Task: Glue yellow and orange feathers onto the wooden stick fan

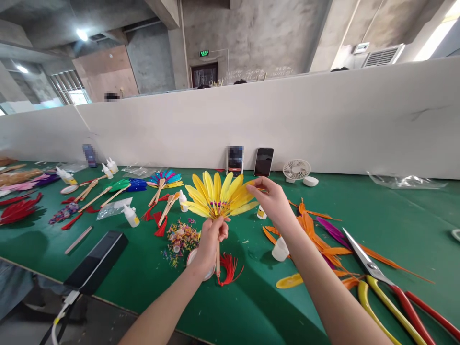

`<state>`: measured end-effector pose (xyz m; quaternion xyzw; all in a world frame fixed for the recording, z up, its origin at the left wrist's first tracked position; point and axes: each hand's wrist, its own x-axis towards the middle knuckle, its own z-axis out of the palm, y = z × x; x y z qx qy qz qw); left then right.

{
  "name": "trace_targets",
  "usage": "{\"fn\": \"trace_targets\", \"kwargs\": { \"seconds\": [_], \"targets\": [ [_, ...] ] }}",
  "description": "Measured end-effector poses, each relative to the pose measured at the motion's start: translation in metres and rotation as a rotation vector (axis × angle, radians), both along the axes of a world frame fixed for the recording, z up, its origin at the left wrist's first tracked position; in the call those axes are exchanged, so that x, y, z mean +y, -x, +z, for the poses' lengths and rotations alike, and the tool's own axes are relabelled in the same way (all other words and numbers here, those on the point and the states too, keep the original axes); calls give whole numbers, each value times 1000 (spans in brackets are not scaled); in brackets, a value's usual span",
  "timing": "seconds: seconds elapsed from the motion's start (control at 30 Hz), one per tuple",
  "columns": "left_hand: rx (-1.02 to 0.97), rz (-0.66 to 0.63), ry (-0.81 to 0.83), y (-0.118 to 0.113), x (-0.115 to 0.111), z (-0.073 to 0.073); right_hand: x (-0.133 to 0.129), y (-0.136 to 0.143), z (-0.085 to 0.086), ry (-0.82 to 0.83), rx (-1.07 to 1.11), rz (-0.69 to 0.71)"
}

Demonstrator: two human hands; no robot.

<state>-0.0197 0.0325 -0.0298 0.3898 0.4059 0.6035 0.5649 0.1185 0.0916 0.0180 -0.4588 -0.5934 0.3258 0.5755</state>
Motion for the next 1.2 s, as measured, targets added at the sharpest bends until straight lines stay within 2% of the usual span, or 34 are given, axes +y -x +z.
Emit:
{"fn": "trace_targets", "kwargs": {
  "seconds": [0.1, 0.47, 0.73, 0.93, 1.2],
  "targets": [
    [-3, 2, -1, -1, -1, 1, 0, 2, -3, -7, 17, -6],
    [-40, 5, -1, 0, -2, 0, -7, 4, 5, 172, 76, 69],
    [-28, 4, 1, -2, -3, 2, -5, 5, 6, 171, 167, 98],
    [-8, -12, 4, 0, -4, 3, -8, 3, 6, 261, 105, 240],
    [8, -45, -15, -1, -4, 3, -11, 6, 8, 257, 117, 157]
  ]
}}
